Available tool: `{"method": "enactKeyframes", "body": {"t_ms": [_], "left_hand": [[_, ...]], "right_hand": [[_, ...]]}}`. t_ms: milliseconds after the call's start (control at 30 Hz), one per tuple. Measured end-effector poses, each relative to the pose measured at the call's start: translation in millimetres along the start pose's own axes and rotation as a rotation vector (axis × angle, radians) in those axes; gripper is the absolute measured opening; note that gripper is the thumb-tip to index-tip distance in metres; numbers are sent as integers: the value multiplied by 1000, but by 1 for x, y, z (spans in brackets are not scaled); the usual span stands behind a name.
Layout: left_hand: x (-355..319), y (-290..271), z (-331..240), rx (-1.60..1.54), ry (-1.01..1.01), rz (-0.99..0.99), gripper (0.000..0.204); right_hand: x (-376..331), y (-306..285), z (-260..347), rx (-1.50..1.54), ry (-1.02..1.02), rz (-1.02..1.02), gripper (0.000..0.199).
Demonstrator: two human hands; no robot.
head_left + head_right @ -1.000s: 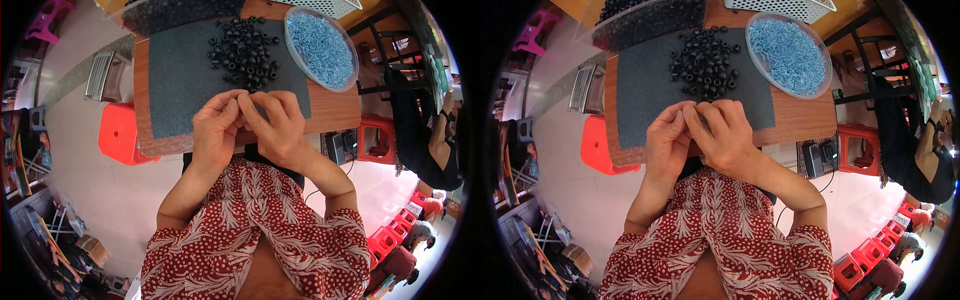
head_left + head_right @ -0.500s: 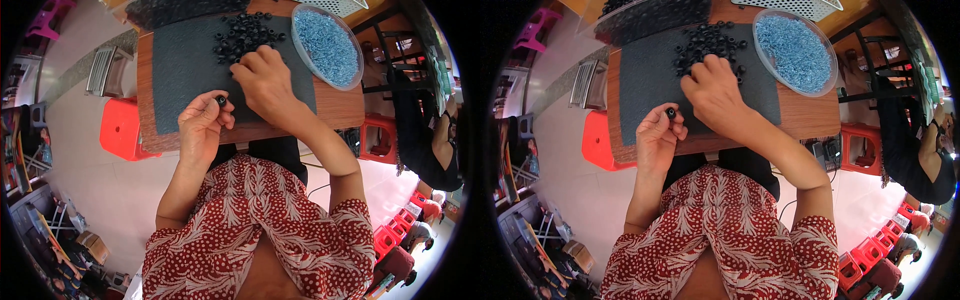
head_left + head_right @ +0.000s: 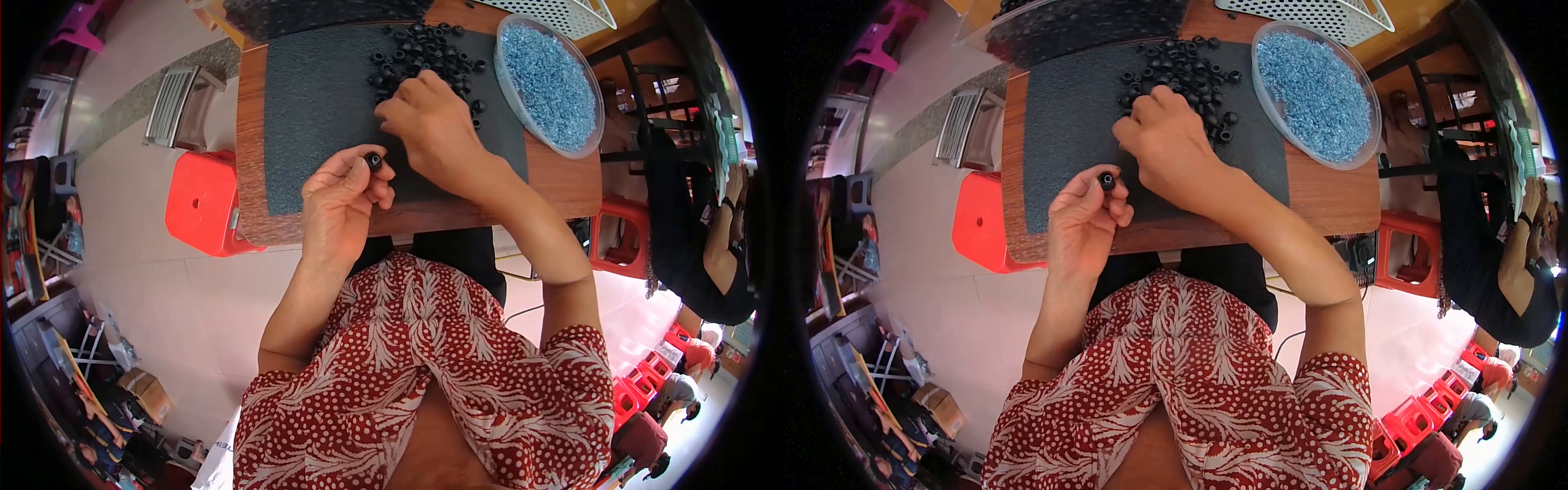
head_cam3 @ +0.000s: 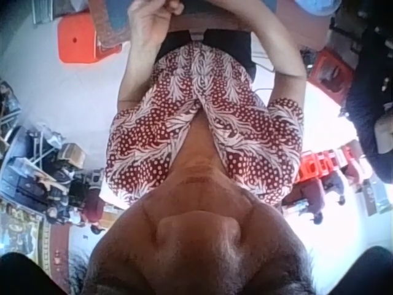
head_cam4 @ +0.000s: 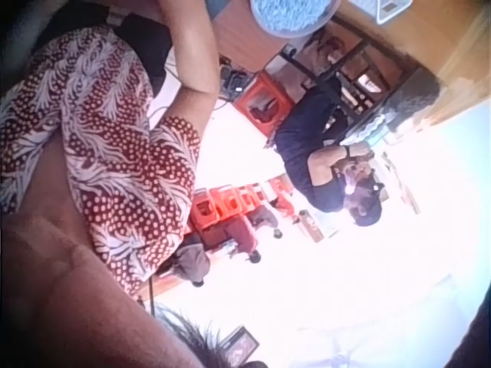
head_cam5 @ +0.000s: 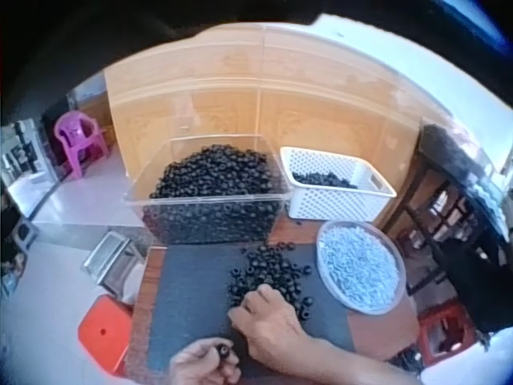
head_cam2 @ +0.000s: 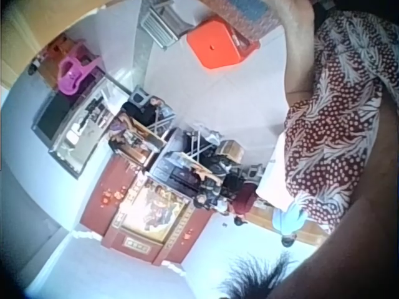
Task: The person moves black components from a container onto a mat and inserts small pins from a dish into the components by hand.
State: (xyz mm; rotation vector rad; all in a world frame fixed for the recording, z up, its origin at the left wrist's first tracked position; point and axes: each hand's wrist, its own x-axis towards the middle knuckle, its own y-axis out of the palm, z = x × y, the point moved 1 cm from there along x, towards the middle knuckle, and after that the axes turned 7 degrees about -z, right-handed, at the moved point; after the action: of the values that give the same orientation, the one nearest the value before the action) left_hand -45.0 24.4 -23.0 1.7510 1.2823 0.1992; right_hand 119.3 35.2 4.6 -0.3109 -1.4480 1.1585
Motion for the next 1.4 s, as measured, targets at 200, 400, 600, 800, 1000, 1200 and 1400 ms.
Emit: {"method": "enactKeyframes", "body": {"t_ms": [200,400,600,800,1000,1200,1400], "left_hand": [[6,12,9,-55,-68,80,23],[11,23,17,-41,-79,78,24],[9,29,17,9,-69,76,23],[6,35,17,46,-61,35,22],[3,39,15,50,-38,35,20],[2,39,16,53,-6,52,19],[3,37,19,22,-52,122,21]], "right_hand": [[-7,-30,13,459,401,-92,8],[-23,-32,24,561,515,-269,13],[-30,-39,27,352,339,-273,18],[-39,-41,31,338,371,-314,22],[-41,-47,36,306,370,-362,23],[-44,-50,39,383,463,-374,21],[-45,-50,39,924,851,-461,13]]}}
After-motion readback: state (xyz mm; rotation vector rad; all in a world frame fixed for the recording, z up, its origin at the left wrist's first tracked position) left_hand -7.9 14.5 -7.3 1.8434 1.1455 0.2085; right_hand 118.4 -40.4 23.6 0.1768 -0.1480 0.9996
